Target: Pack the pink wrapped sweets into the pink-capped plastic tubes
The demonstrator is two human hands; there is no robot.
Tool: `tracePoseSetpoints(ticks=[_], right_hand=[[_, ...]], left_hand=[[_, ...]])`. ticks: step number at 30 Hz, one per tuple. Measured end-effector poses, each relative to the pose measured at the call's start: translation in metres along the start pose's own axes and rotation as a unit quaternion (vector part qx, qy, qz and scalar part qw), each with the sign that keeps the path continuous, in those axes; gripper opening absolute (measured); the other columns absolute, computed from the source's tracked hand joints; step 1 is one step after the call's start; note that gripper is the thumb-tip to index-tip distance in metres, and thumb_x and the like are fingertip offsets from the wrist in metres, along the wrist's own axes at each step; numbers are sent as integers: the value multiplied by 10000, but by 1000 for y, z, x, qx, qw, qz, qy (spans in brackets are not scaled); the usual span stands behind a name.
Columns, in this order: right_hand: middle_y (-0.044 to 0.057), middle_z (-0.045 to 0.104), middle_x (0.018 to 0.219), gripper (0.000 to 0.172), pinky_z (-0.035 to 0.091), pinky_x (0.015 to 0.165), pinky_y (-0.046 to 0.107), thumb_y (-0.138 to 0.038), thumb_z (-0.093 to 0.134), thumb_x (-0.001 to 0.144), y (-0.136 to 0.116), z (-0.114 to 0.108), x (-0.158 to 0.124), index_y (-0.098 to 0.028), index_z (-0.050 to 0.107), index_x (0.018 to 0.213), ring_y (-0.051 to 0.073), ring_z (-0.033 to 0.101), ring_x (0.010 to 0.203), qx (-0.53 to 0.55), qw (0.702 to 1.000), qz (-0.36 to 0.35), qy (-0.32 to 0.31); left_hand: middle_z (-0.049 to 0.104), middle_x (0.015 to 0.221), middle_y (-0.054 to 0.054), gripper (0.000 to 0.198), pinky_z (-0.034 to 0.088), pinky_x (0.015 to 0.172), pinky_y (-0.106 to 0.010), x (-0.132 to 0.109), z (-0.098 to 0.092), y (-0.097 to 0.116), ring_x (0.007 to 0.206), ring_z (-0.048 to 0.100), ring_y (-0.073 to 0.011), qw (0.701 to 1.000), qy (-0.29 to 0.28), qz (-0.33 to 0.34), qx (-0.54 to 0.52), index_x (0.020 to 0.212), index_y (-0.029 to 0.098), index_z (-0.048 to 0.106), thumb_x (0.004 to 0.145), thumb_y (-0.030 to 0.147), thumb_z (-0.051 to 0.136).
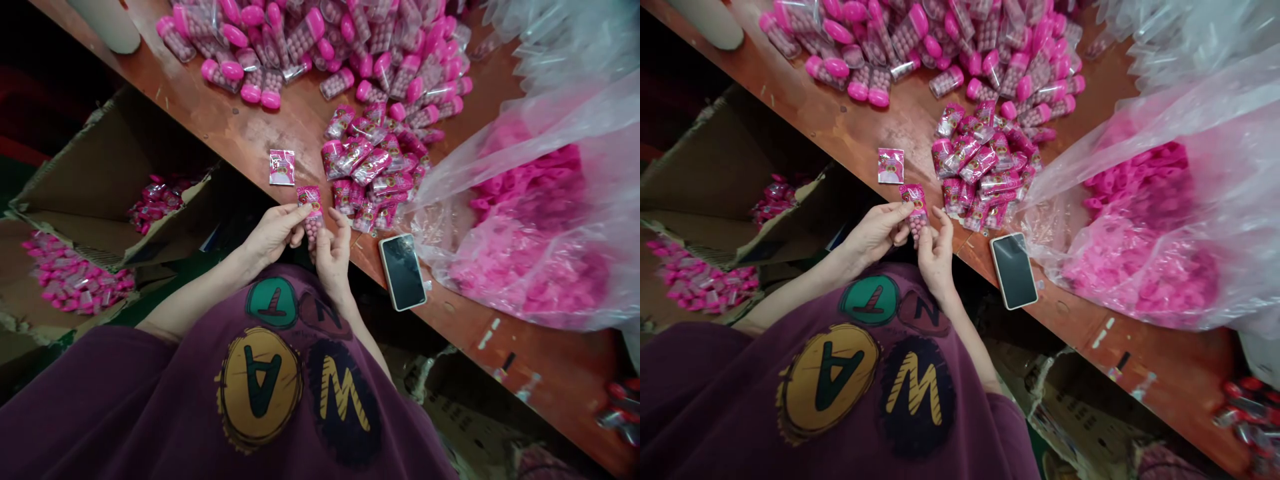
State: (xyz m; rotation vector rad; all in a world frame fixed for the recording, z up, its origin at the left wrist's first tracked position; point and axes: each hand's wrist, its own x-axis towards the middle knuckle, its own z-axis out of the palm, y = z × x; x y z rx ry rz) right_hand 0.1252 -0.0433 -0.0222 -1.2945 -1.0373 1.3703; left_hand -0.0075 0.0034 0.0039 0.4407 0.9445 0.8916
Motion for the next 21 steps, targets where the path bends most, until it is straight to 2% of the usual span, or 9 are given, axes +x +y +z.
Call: tracePoseSetpoints(ticks=[4, 9, 12, 14, 16, 18, 21], right_hand=[[-27, 543, 776, 456, 495, 588, 286, -519, 527, 1017, 4, 8, -1, -333, 386, 1408, 138, 560, 648, -16, 999, -25, 26], [-19, 592, 805, 439, 566, 680, 329, -504, 506, 1032, 8, 7, -1, -336, 387, 1420, 147, 617, 678, -47, 997, -60, 19], [39, 681, 1064, 421, 603, 867, 389, -466, 516, 1037, 7, 4, -1, -338, 407, 1423, 169, 703, 871, -92, 991, -99, 21], [65, 678, 1171, 418, 597, 939, 419, -465, 516, 1036, 5, 4, 0, -327, 423, 1419, 189, 714, 967, -119, 986, -112, 23], [48, 678, 1033, 419, 608, 888, 409, -485, 502, 1037, 4, 5, 0, -317, 428, 1413, 185, 703, 893, -112, 989, -96, 26], [0, 614, 840, 423, 606, 742, 355, -509, 491, 1035, 2, 8, 0, -319, 425, 1408, 159, 645, 730, -72, 995, -58, 30], [-38, 519, 753, 419, 493, 509, 251, -526, 520, 1017, 0, 9, 2, -330, 439, 1379, 112, 509, 562, 8, 1000, 1, 26]], left_hand=[[540, 538, 51, 377, 311, 425, -193, -2, 4, -3, 402, 424, -32, 999, 26, 5, -47, 762, 148, 594, 871, 455, 784], [531, 529, 61, 404, 301, 425, -187, -5, 3, -10, 399, 417, -28, 996, 11, 18, -89, 756, 159, 558, 857, 462, 804], [477, 475, 79, 441, 268, 415, -190, -6, 3, -9, 357, 363, -21, 997, 7, -4, -72, 762, 158, 560, 869, 529, 773], [460, 459, 81, 464, 253, 411, -190, -7, 4, -7, 345, 350, -20, 998, 10, -16, -59, 756, 158, 558, 871, 562, 756], [476, 471, 76, 468, 238, 402, -187, -8, 6, -7, 344, 350, -18, 998, 18, -15, -51, 764, 157, 565, 869, 572, 753], [498, 487, 69, 464, 229, 389, -182, -10, 8, -9, 343, 354, -17, 999, 28, -5, -43, 773, 157, 573, 873, 577, 745], [525, 501, 58, 437, 286, 384, -173, -14, 8, -14, 350, 384, -30, 999, 33, 15, -33, 788, 160, 590, 887, 561, 734]])
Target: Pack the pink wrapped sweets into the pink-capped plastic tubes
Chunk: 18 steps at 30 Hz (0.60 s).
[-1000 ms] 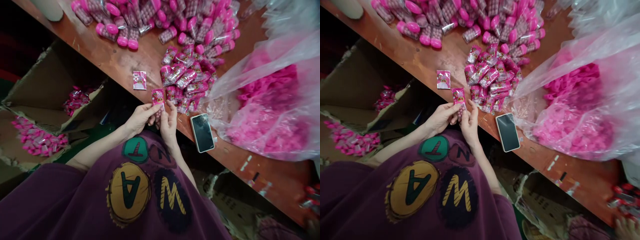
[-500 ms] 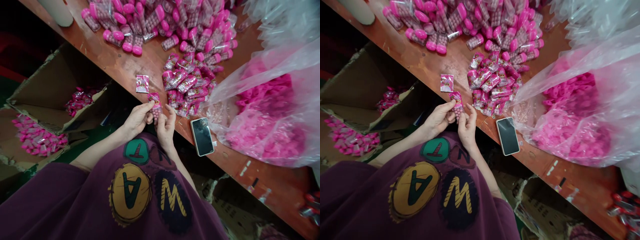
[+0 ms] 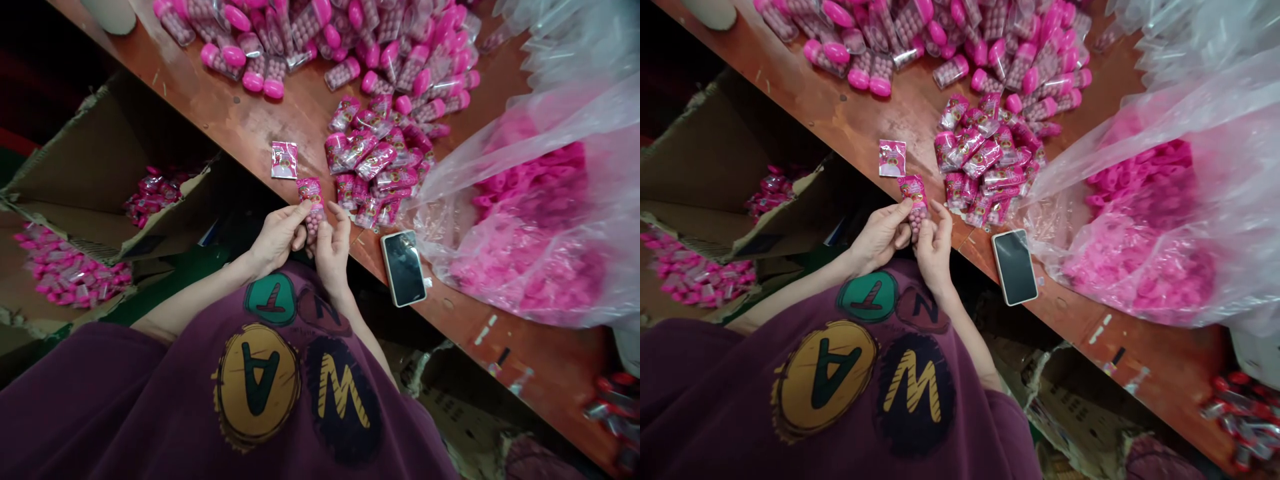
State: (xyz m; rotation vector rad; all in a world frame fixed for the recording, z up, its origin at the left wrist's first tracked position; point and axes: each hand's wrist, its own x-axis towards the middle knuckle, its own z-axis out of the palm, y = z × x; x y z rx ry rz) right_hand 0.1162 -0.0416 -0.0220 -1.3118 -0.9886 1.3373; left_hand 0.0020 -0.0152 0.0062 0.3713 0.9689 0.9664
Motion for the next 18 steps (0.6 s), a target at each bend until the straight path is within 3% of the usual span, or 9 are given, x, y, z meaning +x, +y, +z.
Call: tracePoseSetpoints(ticks=[5, 12, 15, 18], right_hand=[[-64, 475, 735, 441, 353, 383, 206, -554, 575, 980, -1, -3, 5, -329, 451, 1338, 63, 325, 449, 79, 995, 61, -18], [-15, 560, 800, 497, 489, 531, 282, -595, 538, 988, 1, -7, 2, -350, 409, 1401, 137, 546, 603, -45, 999, 11, -1], [-33, 524, 745, 479, 438, 489, 283, -608, 506, 1000, 0, -10, 5, -357, 413, 1397, 130, 492, 542, -66, 998, 16, -21], [-66, 499, 695, 480, 393, 430, 263, -614, 556, 977, -2, -15, 8, -347, 448, 1360, 91, 393, 449, -8, 998, 39, -40]], left_hand=[[513, 499, 64, 397, 454, 453, -208, 0, -1, 1, 372, 417, -56, 1000, -24, -14, 13, 818, 155, 620, 882, 524, 751], [534, 549, 50, 359, 257, 397, -182, 1, 0, -5, 372, 370, -10, 999, -29, -24, 13, 760, 134, 626, 906, 438, 750], [519, 543, 54, 349, 301, 424, -183, 0, -3, -10, 383, 387, -16, 998, -42, -30, 21, 763, 136, 637, 910, 434, 746], [599, 588, 16, 345, 378, 472, -186, -1, -5, -11, 416, 454, -30, 997, -66, -14, 49, 780, 130, 657, 914, 437, 740]])
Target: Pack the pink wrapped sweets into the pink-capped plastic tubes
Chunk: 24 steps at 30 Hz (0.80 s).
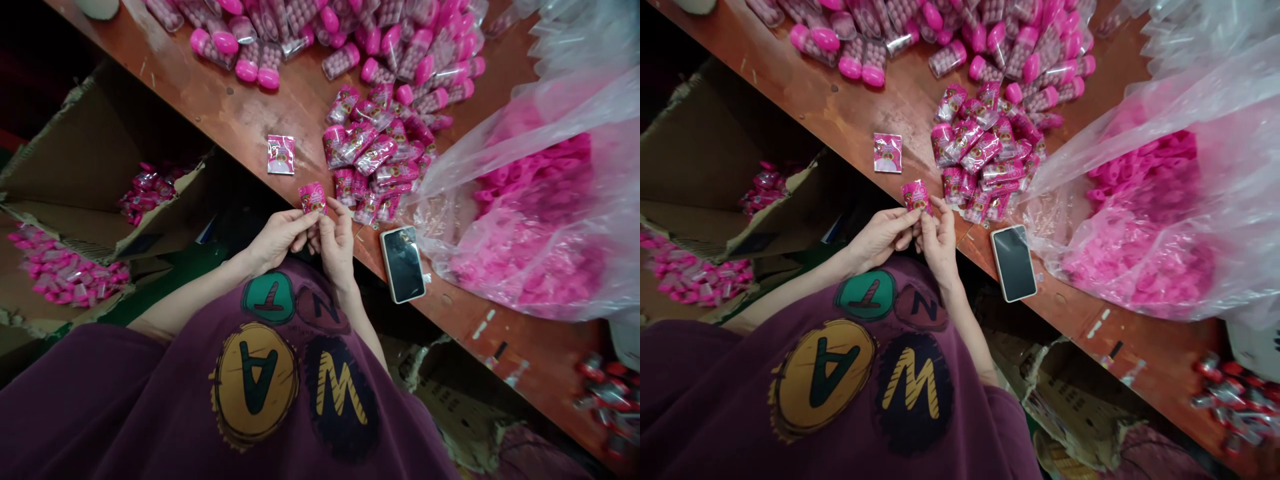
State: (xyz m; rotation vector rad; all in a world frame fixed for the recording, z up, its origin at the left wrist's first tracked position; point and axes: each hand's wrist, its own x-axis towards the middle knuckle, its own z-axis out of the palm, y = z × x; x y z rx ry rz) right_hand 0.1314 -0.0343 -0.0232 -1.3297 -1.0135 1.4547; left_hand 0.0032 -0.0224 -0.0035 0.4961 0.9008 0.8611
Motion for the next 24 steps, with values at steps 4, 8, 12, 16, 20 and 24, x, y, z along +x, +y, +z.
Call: tracePoseSetpoints(ticks=[4, 8, 12, 16, 20, 24], right_hand=[[-109, 484, 642, 503, 429, 416, 238, -593, 661, 920, 3, -3, 2, -319, 482, 1302, 68, 397, 399, 113, 993, 32, -11], [-113, 528, 655, 459, 418, 391, 207, -597, 674, 897, 5, 0, 9, -261, 533, 1176, 50, 406, 392, 154, 985, 78, -23], [-93, 530, 663, 382, 410, 425, 201, -544, 636, 937, -16, -8, 29, -249, 587, 1174, 60, 432, 440, 42, 999, 20, -9], [11, 667, 843, 400, 539, 642, 302, -518, 558, 980, -60, -42, 57, -259, 634, 1276, 158, 613, 680, -231, 950, -163, 136], [53, 695, 829, 528, 550, 811, 435, -551, 506, 1000, -100, -76, 79, -242, 619, 1413, 235, 659, 772, -473, 834, -179, 219], [93, 749, 917, 466, 542, 840, 428, -476, 442, 1039, -125, -77, 118, -209, 674, 1342, 240, 680, 813, -530, 791, -199, 231]], left_hand=[[664, 616, -28, 391, 427, 509, -194, 0, -1, -1, 441, 495, -49, 999, -11, 17, 50, 772, 126, 654, 922, 481, 717], [662, 593, -23, 422, 442, 499, -194, 5, 3, 0, 409, 466, -48, 997, 18, 13, 71, 795, 131, 634, 893, 531, 727], [650, 629, -1, 417, 369, 431, -185, 9, 11, 3, 418, 484, -59, 995, 14, 38, 94, 935, 131, 670, 915, 547, 685], [774, 940, -66, 456, 388, 428, -210, 10, 10, 12, 418, 484, -53, 990, 27, 59, 127, 1261, 167, 662, 948, 499, 648], [793, 942, -78, 301, 438, 481, -218, 16, -15, 33, 488, 552, -86, 963, 117, 135, 202, 1085, 160, 750, 910, 395, 685], [794, 994, -76, 198, 570, 866, -312, 31, -43, 52, 912, 740, -208, 867, 200, 281, 361, 1026, 213, 787, 939, 302, 633]])
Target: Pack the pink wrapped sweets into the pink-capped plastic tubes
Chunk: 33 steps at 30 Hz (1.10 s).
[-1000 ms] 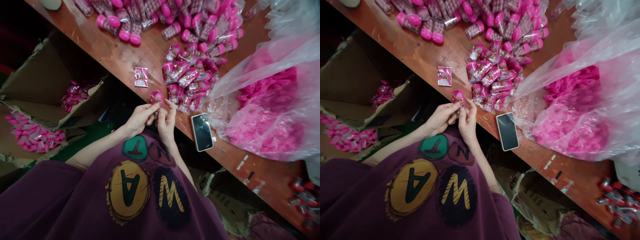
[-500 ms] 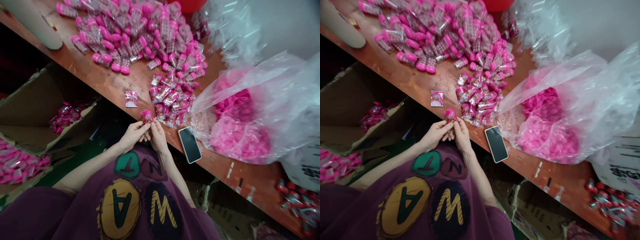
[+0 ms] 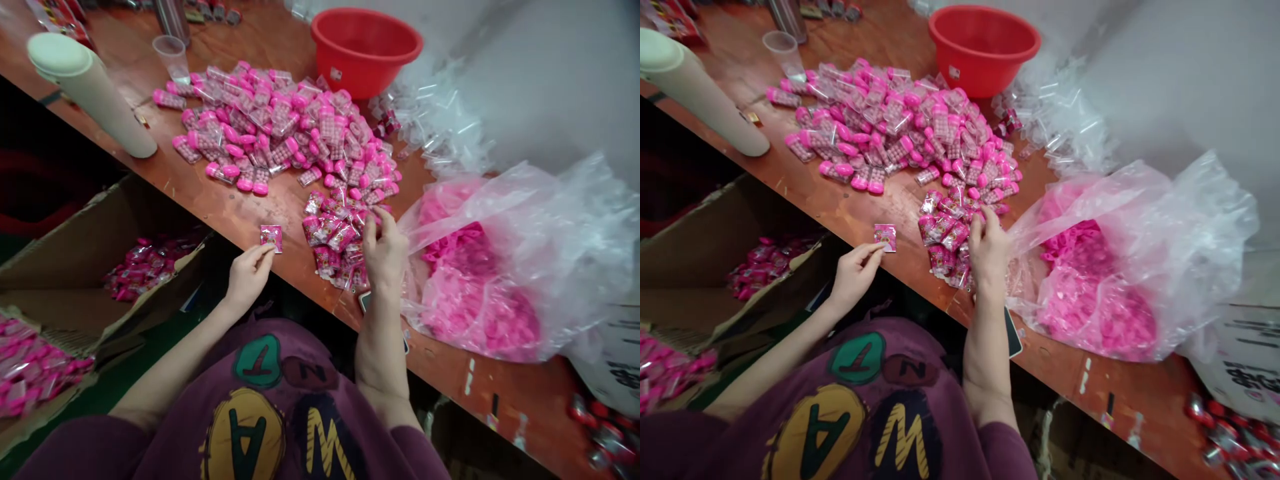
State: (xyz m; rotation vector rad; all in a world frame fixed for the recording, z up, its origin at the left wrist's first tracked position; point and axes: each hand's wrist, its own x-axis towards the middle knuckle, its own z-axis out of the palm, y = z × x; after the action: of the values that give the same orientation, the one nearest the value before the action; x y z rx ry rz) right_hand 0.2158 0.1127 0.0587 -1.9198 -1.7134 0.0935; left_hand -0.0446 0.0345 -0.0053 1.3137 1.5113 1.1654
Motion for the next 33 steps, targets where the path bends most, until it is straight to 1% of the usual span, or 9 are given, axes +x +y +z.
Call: tracePoseSetpoints(ticks=[2, 4, 7, 10, 16, 18, 22, 28, 33], right_hand=[[125, 764, 1058, 407, 535, 885, 430, -383, 417, 1049, -10, 18, 32, -195, 717, 1251, 255, 691, 921, -31, 999, -19, -14], [172, 748, 1144, 375, 522, 928, 460, -278, 421, 1032, -20, 44, 66, -155, 743, 1180, 291, 678, 1028, -94, 990, -32, -98], [263, 654, 1310, 384, 467, 1016, 537, -149, 428, 992, -32, 86, 105, -66, 701, 1248, 365, 605, 1219, -188, 965, -51, -173], [305, 595, 1386, 381, 424, 1064, 595, -93, 422, 989, -39, 116, 120, 7, 679, 1252, 408, 528, 1347, -239, 951, -61, -187], [247, 687, 1260, 605, 360, 1098, 544, -166, 137, 1010, -46, 117, 118, 133, 628, 1200, 338, 582, 1334, -242, 951, -129, -145], [231, 691, 1284, 454, 374, 1100, 555, -210, 305, 1043, -52, 102, 109, 35, 602, 1286, 321, 597, 1314, -210, 960, -146, -118], [134, 683, 1250, 383, 473, 1039, 384, -312, 409, 1036, -69, 73, 54, -94, 608, 1279, 201, 638, 1175, 29, 982, -172, -79], [29, 662, 941, 283, 582, 794, 364, -426, 541, 983, -70, 80, -62, -204, 587, 1153, 179, 667, 843, 258, 958, 4, -124], [-43, 549, 729, 291, 492, 576, 267, -465, 674, 892, -64, 99, -93, -236, 534, 1004, 129, 551, 629, 375, 901, 135, -170]], left_hand=[[781, 1134, -89, 236, 549, 988, -350, 9, -1, -6, 1059, 737, -230, 994, 11, 69, 85, 1072, 224, 783, 977, 283, 575], [761, 1226, -102, 268, 543, 1021, -353, 12, 3, -9, 1130, 729, -240, 984, 12, 102, 145, 1115, 221, 776, 1003, 278, 539], [739, 1307, -120, 284, 554, 991, -347, 10, 8, -10, 1154, 733, -262, 973, 6, 115, 200, 1148, 210, 774, 1020, 279, 530], [716, 1365, -122, 290, 555, 969, -341, 5, 5, -10, 1163, 734, -274, 971, -4, 111, 211, 1177, 212, 773, 1022, 277, 536], [733, 1324, -122, 318, 537, 975, -332, 2, -11, -19, 1162, 723, -260, 979, 31, 62, 190, 1180, 201, 780, 1022, 310, 528], [686, 1415, -119, 342, 538, 936, -339, 3, -10, -22, 1116, 731, -265, 982, -1, 59, 182, 1261, 218, 761, 1012, 303, 543], [555, 1564, -131, 443, 517, 724, -354, 8, -1, -28, 838, 727, -246, 979, -75, 50, 182, 1394, 234, 701, 975, 211, 561], [616, 1504, -121, 346, 466, 626, -306, 8, 8, -39, 799, 704, -214, 993, -64, 19, 100, 1198, 235, 787, 947, 165, 559], [678, 1419, -149, 299, 489, 686, -302, 4, 9, -48, 910, 744, -239, 988, -41, 62, 139, 1142, 212, 805, 978, 238, 555]])
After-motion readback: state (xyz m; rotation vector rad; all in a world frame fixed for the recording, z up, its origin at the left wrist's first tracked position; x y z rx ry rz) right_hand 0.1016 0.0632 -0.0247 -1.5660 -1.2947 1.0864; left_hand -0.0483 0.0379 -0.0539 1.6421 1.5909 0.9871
